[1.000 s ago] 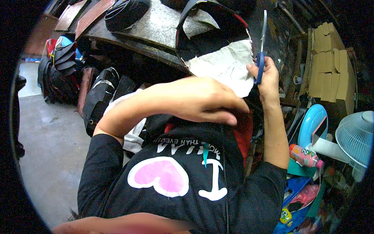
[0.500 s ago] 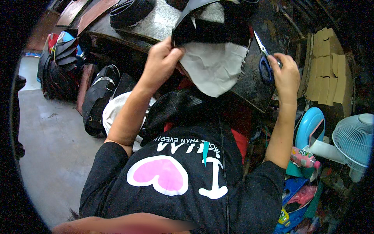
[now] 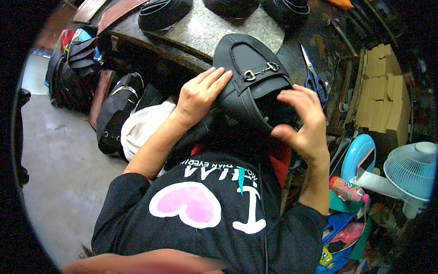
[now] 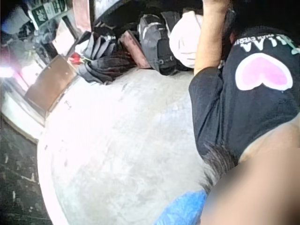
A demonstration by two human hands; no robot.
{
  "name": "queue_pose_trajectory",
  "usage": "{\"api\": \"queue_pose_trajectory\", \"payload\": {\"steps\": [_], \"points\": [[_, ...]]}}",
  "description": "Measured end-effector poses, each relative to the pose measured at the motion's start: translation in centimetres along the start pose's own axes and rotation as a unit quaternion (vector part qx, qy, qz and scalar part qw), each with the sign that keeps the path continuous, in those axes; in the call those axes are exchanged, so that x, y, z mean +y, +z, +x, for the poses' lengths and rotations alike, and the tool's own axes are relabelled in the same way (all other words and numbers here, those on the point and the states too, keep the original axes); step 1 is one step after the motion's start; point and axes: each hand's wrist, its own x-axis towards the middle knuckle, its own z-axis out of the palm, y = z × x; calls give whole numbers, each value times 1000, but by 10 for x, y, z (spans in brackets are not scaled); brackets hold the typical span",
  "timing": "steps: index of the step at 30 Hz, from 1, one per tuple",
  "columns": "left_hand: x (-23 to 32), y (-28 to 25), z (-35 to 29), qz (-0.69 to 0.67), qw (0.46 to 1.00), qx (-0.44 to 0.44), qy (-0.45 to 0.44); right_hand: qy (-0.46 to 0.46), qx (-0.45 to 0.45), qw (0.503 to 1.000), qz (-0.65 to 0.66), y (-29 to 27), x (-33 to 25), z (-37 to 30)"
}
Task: The person uses scissors to trim excess material from the edges of black slip-on shoes. They handle each shoe individually, cutting along the seams and then placing the trimmed shoes on the workbench.
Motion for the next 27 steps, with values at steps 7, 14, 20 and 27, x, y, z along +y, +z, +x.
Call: {"api": "queue_pose_trajectory", "payload": {"steps": [7, 14, 20, 27], "points": [[0, -3, 3, -129, 983, 62, -116, -95, -42, 985, -137, 15, -14, -11], [-26, -8, -12, -666, 576, 105, -462, -83, 232, 969, -36, -11, -30, -19], [-7, -12, -20, -728, 432, 25, -532, -169, -123, 974, -86, 41, -37, -1], [-5, -12, -14, -740, 460, -23, -490, -183, -124, 972, -78, 55, -50, 10]]}}
